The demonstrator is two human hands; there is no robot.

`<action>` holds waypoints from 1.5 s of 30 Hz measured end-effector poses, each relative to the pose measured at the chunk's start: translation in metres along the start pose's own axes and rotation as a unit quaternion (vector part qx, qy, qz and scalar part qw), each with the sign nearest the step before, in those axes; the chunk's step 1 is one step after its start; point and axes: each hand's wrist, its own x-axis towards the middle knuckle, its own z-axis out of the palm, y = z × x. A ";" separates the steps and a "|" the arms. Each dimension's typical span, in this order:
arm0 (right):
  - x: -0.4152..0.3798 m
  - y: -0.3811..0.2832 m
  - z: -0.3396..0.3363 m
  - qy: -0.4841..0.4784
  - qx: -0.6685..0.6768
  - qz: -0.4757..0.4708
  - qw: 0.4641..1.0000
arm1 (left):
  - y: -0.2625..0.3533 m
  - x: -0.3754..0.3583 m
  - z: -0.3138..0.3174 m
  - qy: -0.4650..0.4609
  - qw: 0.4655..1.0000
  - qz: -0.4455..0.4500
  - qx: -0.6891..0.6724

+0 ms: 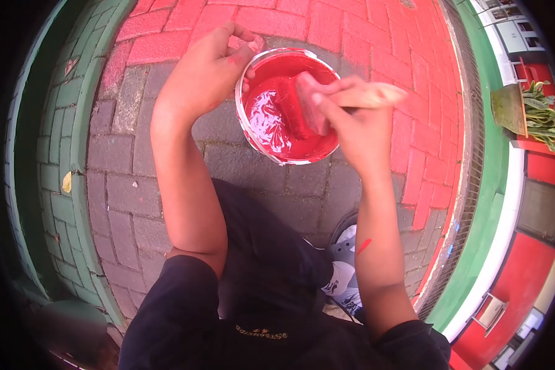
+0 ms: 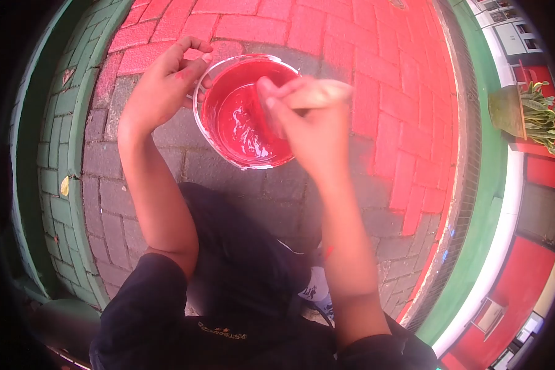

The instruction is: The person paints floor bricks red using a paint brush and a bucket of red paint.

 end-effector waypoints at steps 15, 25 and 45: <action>-0.113 0.071 -0.080 0.306 0.644 0.254 0.653 | 0.005 0.003 0.007 -0.025 0.997 -0.067 -0.027; -0.150 0.160 -0.110 0.360 0.161 0.340 0.854 | 0.013 0.007 0.015 -0.025 0.997 -0.064 -0.035; -0.117 0.130 -0.045 0.151 -0.001 0.097 0.984 | 0.012 0.011 0.020 -0.023 0.998 -0.053 -0.023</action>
